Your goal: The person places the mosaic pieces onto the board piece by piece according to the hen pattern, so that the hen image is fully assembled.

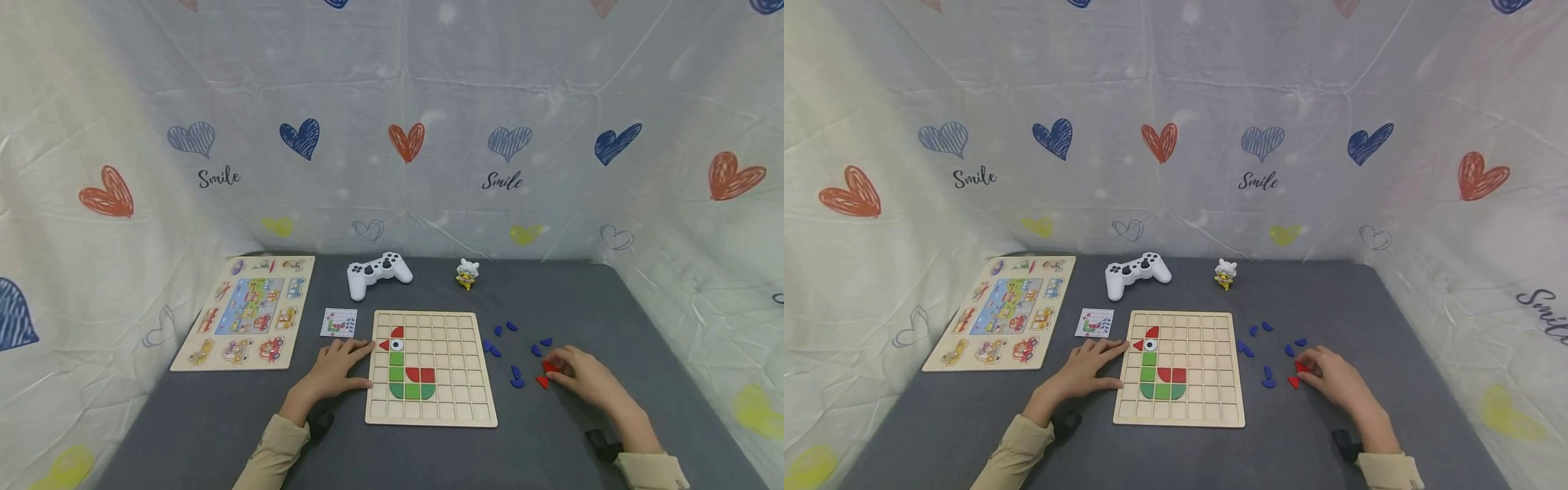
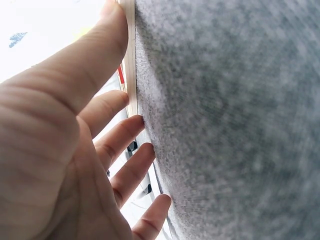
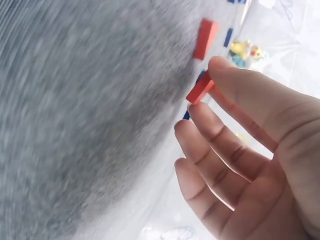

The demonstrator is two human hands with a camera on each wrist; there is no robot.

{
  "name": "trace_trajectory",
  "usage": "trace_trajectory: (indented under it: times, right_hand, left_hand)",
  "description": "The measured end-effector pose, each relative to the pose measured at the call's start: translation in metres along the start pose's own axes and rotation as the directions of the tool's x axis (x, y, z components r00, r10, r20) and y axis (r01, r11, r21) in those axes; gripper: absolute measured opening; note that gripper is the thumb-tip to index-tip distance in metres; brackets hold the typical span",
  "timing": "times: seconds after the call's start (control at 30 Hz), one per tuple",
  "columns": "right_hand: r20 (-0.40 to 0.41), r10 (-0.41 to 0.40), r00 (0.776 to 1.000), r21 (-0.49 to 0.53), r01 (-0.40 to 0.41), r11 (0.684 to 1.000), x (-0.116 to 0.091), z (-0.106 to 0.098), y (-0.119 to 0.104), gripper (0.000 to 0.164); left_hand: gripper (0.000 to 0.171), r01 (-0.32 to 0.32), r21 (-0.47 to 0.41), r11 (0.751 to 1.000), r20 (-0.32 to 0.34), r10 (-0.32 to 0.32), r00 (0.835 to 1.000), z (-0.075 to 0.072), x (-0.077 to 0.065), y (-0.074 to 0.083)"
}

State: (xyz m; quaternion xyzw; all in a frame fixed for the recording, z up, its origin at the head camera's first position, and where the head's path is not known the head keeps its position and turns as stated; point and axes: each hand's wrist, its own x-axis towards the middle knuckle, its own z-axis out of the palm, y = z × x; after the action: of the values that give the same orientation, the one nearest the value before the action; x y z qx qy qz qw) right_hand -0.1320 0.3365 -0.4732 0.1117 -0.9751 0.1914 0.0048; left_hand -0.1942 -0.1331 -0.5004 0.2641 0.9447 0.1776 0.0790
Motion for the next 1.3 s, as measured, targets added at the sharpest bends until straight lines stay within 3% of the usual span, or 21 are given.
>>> trace_trajectory:
  times: [0.17, 0.5, 1.3]
  right_hand:
    - [-0.04, 0.021, 0.999, 0.011, -0.02, 1.0, 0.004, 0.002, -0.01, 0.02]
    - [-0.021, -0.001, 1.0, 0.045, 0.002, 0.999, 0.015, 0.009, -0.033, 0.019]
    - [0.031, -0.12, 0.992, 0.124, 0.116, 0.985, 0.034, 0.038, -0.087, 0.022]
  left_hand:
    - [0.078, -0.002, 0.001, 1.0, -0.002, 0.002, 1.0, 0.001, 0.0, -0.001]
    - [0.078, 0.002, -0.001, 1.0, 0.0, -0.002, 1.0, 0.0, 0.0, 0.0]
    - [0.078, 0.001, -0.012, 1.0, 0.013, -0.001, 1.0, -0.004, -0.001, 0.003]
